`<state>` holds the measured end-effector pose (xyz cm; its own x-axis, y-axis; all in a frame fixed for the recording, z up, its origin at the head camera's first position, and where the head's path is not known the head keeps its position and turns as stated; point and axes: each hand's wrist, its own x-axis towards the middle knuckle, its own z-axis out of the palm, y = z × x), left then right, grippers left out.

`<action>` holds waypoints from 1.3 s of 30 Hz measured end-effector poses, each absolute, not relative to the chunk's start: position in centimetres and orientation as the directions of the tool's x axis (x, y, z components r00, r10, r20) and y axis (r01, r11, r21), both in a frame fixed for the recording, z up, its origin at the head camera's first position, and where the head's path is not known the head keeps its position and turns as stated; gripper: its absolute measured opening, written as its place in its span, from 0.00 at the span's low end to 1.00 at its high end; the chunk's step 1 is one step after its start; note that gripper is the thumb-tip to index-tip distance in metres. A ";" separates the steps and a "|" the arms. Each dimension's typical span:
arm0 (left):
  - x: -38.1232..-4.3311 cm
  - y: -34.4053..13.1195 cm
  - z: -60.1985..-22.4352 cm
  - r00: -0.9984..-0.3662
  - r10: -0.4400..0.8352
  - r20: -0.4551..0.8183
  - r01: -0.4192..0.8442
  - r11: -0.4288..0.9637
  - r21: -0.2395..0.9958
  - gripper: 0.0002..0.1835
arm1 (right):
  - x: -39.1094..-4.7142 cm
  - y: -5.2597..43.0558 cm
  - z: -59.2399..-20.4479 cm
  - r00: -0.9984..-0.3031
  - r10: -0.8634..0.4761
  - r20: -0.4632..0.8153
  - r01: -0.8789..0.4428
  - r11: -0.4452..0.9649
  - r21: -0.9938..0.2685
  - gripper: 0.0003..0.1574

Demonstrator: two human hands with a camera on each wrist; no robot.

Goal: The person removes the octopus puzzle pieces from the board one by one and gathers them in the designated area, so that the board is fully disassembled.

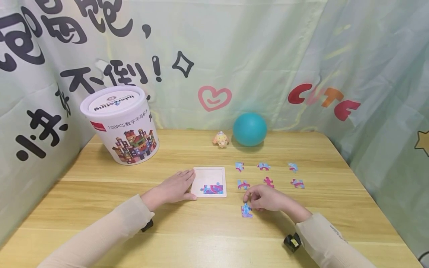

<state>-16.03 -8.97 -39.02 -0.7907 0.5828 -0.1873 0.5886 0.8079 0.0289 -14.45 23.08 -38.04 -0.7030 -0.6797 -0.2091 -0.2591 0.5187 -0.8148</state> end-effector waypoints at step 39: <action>-15.9 -8.8 -38.8 -0.795 0.577 -0.188 0.584 0.811 0.024 0.45 | -18.6 12.5 -38.4 -0.706 -0.703 -0.086 -0.489 0.571 -0.660 0.09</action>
